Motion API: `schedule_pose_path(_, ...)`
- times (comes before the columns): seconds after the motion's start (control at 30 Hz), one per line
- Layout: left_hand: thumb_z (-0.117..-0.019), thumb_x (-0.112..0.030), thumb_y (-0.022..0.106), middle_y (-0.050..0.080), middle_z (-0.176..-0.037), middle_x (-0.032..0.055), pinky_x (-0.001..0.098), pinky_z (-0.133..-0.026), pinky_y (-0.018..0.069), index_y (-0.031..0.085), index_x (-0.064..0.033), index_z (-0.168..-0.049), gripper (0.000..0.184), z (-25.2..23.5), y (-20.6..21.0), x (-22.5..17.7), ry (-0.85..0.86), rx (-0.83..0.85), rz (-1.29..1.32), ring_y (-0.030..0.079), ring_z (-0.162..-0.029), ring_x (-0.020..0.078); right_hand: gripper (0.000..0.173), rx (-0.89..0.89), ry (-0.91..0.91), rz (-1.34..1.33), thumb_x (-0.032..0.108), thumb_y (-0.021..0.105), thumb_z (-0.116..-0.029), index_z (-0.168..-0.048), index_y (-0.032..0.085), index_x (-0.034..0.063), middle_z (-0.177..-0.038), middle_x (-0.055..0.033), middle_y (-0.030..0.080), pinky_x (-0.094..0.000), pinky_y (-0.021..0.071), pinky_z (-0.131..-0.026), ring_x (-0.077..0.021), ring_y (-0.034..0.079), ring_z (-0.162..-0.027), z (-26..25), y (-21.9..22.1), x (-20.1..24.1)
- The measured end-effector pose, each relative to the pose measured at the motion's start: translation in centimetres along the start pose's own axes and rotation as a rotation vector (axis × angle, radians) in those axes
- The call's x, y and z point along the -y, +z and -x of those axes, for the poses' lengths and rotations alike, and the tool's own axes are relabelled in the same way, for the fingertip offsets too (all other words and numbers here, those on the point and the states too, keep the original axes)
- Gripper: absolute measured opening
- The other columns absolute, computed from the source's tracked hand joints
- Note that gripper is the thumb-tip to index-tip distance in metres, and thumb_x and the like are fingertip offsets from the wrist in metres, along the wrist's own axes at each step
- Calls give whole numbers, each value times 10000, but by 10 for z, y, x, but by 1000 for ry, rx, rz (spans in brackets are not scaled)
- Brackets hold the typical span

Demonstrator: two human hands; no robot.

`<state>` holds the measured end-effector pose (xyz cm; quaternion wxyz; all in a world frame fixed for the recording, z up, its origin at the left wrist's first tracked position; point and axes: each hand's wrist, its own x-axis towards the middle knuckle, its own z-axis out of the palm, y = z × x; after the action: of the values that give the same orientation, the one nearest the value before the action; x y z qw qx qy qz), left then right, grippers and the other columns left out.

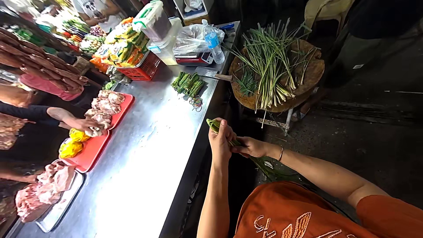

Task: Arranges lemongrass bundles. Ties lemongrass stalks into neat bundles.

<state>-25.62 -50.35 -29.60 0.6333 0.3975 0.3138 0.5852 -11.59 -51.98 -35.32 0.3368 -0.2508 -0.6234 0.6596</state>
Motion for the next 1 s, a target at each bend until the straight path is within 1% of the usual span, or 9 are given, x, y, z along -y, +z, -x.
schedule_pose_path(0.3,-778,-428,882,753,-1130,117,390,-964,584,468,-100,-1407,821,-4,-17,-10,-82,218,-145,731,-1065,243,246,2,-10,-12,286,570,-1057,-1168,576,67,-732,96,502,-123,405,-524,48,437,-545,-1,-9,16)
schedule_pose_path(0.4,-988,-303,650,752,-821,73,400,-866,622,670,-94,-1006,211,5,-9,-8,-65,131,-236,760,-845,218,296,31,4,127,290,545,-1072,-1192,564,20,-746,39,512,-157,422,-552,13,455,-562,-5,-10,20)
schedule_pose_path(0.47,-1070,-202,439,696,-676,26,443,-920,609,634,-115,-808,338,6,-7,-5,-19,49,-300,756,-783,213,337,5,27,303,320,558,-1065,-1199,574,11,-820,-24,589,-219,494,-654,-48,555,-664,-9,-12,22)
schedule_pose_path(0.53,-1082,-149,370,652,-644,8,460,-926,605,594,-100,-798,365,3,-13,-1,58,-85,-319,736,-739,200,524,-75,112,502,389,646,-1012,-1368,592,8,-1234,-170,666,-431,505,-1009,-241,646,-1116,-9,-18,25)
schedule_pose_path(0.6,-1102,-154,348,616,-605,-33,404,-797,637,566,-123,-807,368,-2,-24,-7,154,-242,-289,693,-630,142,644,-265,84,587,442,678,-978,-1437,547,9,-1426,-205,565,-513,442,-1121,-327,564,-1311,-3,-21,16)
schedule_pose_path(0.7,-1119,-175,352,536,-545,-54,325,-657,615,524,-134,-753,407,-6,-34,-19,286,-454,-228,606,-520,100,318,-570,-18,317,281,602,-1029,-1145,694,0,-1053,-119,677,-339,564,-851,-167,662,-916,13,9,8)
schedule_pose_path(0.77,-1125,-210,367,512,-543,-65,282,-605,592,516,-144,-788,373,-3,-38,-19,339,-551,-210,579,-497,81,341,-434,121,-89,250,478,-1086,-1084,682,-24,-910,-46,679,-282,565,-750,-89,646,-772,20,46,7)
schedule_pose_path(0.9,-1122,-223,388,504,-544,-71,280,-591,590,517,-147,-814,342,9,-35,-8,403,-648,-170,580,-498,74,567,-165,217,-840,433,409,-1087,-1465,426,11,-1233,-83,663,-357,545,-958,-161,664,-1103,-1,105,-19)
schedule_pose_path(1.0,-1129,-229,358,504,-546,-58,280,-594,588,511,-131,-812,365,30,-30,-1,378,-656,-147,581,-498,86,645,-244,61,-899,485,279,-1093,-1566,305,47,-1515,-96,489,-309,400,-1154,-111,479,-1376,-27,117,-8)
